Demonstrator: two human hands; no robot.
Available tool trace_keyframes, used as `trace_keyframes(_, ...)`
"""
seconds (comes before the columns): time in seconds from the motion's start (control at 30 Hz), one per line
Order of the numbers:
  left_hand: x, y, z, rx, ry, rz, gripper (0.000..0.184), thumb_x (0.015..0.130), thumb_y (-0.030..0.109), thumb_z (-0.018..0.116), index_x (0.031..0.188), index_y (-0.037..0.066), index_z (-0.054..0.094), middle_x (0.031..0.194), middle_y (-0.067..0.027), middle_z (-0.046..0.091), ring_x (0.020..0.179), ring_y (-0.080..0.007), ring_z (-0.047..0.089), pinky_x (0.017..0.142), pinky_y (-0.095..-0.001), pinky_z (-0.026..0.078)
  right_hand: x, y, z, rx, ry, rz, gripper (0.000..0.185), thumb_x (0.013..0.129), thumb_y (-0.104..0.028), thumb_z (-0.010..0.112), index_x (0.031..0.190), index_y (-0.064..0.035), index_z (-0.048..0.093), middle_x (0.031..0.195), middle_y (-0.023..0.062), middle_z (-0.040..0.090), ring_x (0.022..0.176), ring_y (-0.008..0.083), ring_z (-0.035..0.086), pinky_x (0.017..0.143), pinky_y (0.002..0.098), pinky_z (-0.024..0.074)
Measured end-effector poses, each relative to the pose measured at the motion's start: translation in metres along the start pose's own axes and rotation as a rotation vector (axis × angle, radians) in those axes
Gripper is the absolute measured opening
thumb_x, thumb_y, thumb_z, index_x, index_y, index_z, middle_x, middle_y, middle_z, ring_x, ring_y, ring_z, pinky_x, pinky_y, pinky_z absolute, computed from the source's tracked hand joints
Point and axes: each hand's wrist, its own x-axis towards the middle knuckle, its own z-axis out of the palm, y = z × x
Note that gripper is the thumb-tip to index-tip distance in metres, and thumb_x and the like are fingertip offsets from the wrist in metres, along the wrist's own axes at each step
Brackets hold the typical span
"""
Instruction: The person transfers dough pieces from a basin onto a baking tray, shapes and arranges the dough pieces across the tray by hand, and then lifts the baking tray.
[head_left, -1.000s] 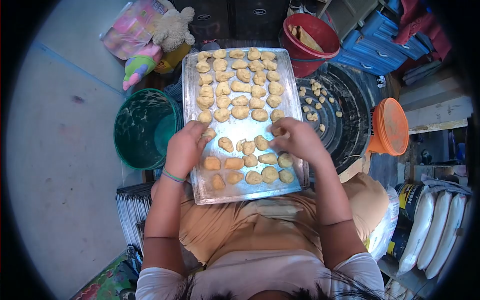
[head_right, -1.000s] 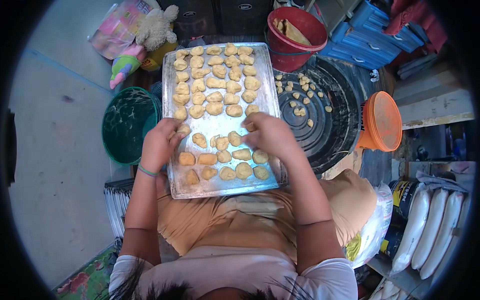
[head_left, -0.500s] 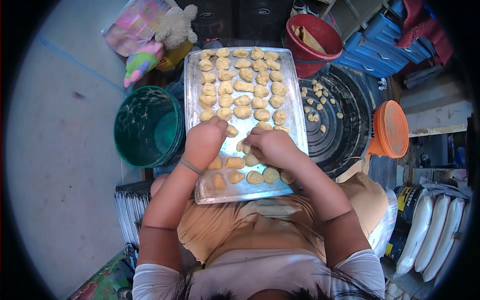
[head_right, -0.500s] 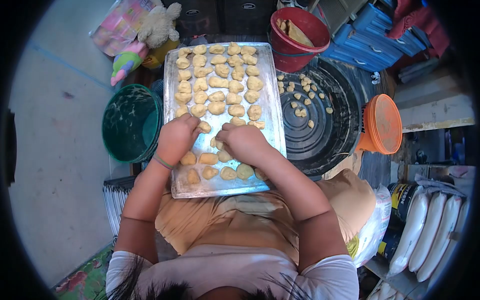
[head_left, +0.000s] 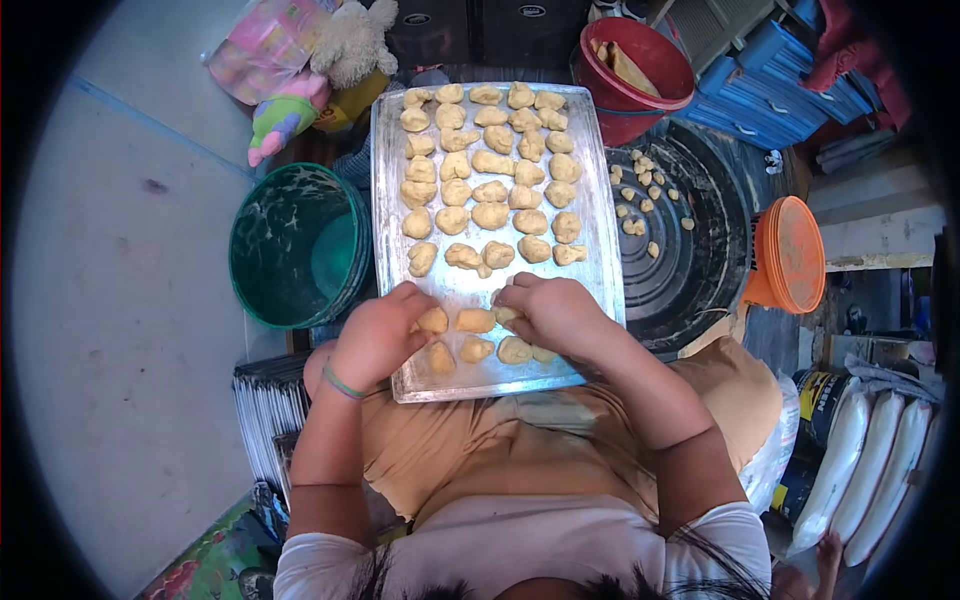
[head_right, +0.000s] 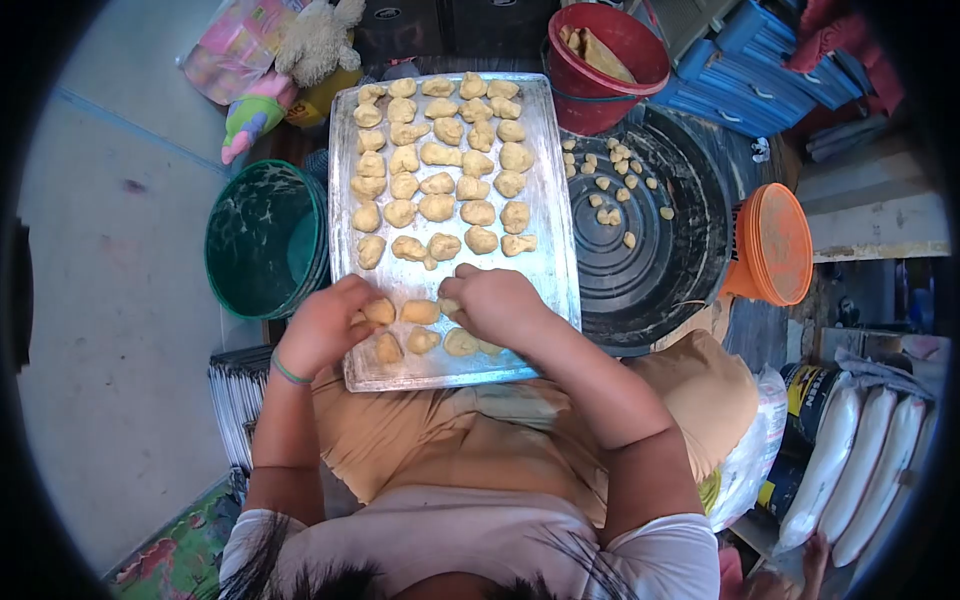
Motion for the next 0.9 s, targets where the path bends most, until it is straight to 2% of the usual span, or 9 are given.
trace_keyframes(0.1, 0.004, -0.007, 0.01, 0.011, 0.061, -0.034, 0.033, 0.079, 0.017, 0.076, 0.11, 0.01, 0.066, 0.106, -0.009, 0.061, 0.089, -0.0345, 0.065, 0.074, -0.0439, 0.054, 0.01, 0.004, 0.004, 0.026, 0.206, -0.005, 0.02, 0.084, -0.018, 0.067, 0.103, -0.0126, 0.065, 0.098, 0.0096, 0.064, 0.078, 0.0332, 0.068, 0.065, 0.0464, 0.0538)
trace_keyframes(0.2, 0.01, -0.012, 0.012, 0.011, 0.202, -0.048, 0.032, 0.08, 0.017, 0.076, 0.11, 0.01, 0.066, 0.107, -0.0086, 0.062, 0.088, -0.0342, 0.066, 0.074, -0.0431, 0.054, 0.011, -0.016, -0.01, -0.04, 0.258, 0.097, 0.02, 0.082, -0.017, 0.068, 0.101, -0.0101, 0.065, 0.096, 0.0101, 0.063, 0.078, 0.0329, 0.068, 0.065, 0.0456, 0.0538)
trace_keyframes(0.23, 0.012, -0.012, 0.012, 0.011, 0.26, -0.047, 0.032, 0.08, 0.017, 0.076, 0.11, 0.009, 0.066, 0.107, -0.0084, 0.062, 0.088, -0.0341, 0.066, 0.074, -0.0427, 0.054, 0.008, -0.023, -0.009, -0.005, 0.268, 0.022, 0.019, 0.083, -0.015, 0.065, 0.101, -0.0081, 0.064, 0.096, 0.0106, 0.063, 0.078, 0.0329, 0.068, 0.064, 0.0453, 0.054)
trace_keyframes(0.37, 0.007, -0.008, 0.009, -0.023, 0.346, -0.026, 0.031, 0.08, 0.016, 0.075, 0.109, 0.009, 0.067, 0.107, -0.0077, 0.062, 0.089, -0.0333, 0.066, 0.074, -0.0417, 0.054, 0.015, -0.033, 0.021, -0.091, 0.022, -0.09, 0.023, 0.084, -0.02, 0.07, 0.103, -0.0099, 0.064, 0.097, 0.0104, 0.064, 0.079, 0.033, 0.067, 0.066, 0.0453, 0.0532)
trace_keyframes(0.47, -0.003, -0.001, 0.005, -0.062, 0.319, -0.053, 0.031, 0.08, 0.015, 0.076, 0.109, 0.009, 0.068, 0.107, -0.0077, 0.063, 0.092, -0.0324, 0.066, 0.076, -0.0407, 0.054, 0.03, -0.029, 0.03, -0.076, 0.272, -0.114, 0.012, 0.085, -0.011, 0.058, 0.096, -0.01, 0.063, 0.089, 0.0104, 0.064, 0.075, 0.033, 0.068, 0.062, 0.0443, 0.054)
trace_keyframes(0.53, -0.006, 0.007, 0.003, -0.086, 0.299, -0.056, 0.03, 0.079, 0.014, 0.077, 0.108, 0.009, 0.069, 0.107, -0.0078, 0.063, 0.095, -0.0317, 0.065, 0.08, -0.0392, 0.053, 0.026, -0.028, 0.016, 0.033, 0.373, -0.113, 0.012, 0.084, -0.015, 0.066, 0.093, -0.0086, 0.063, 0.088, 0.0105, 0.065, 0.075, 0.0349, 0.067, 0.064, 0.0447, 0.0532)
trace_keyframes(0.7, 0.01, 0.015, 0.017, 0.115, 0.238, 0.135, 0.03, 0.08, 0.015, 0.072, 0.11, 0.012, 0.067, 0.099, -0.0056, 0.062, 0.08, -0.0274, 0.067, 0.066, -0.0384, 0.053, -0.017, -0.009, -0.035, -0.07, 0.091, 0.173, 0.032, 0.081, -0.026, 0.076, 0.108, -0.0113, 0.069, 0.1, 0.0112, 0.069, 0.085, 0.034, 0.069, 0.073, 0.0438, 0.0549)
trace_keyframes(0.8, 0.029, 0.013, 0.032, 0.345, 0.193, 0.091, 0.024, 0.081, 0.014, 0.068, 0.105, 0.012, 0.066, 0.097, -0.0048, 0.061, 0.076, -0.0266, 0.066, 0.063, -0.0387, 0.053, -0.014, 0.004, -0.021, -0.117, -0.079, 0.145, 0.031, 0.081, -0.024, 0.075, 0.11, -0.0124, 0.069, 0.101, 0.0113, 0.069, 0.087, 0.0333, 0.069, 0.076, 0.0446, 0.0545)
trace_keyframes(0.9, 0.034, 0.013, 0.032, 0.364, 0.256, 0.111, 0.019, 0.081, 0.013, 0.065, 0.1, 0.012, 0.066, 0.095, -0.0046, 0.06, 0.074, -0.026, 0.066, 0.061, -0.0391, 0.053, -0.012, 0.011, -0.022, -0.056, 0.087, 0.136, 0.033, 0.081, -0.021, 0.074, 0.113, -0.0125, 0.067, 0.102, 0.0122, 0.069, 0.088, 0.0348, 0.068, 0.076, 0.0451, 0.0539)
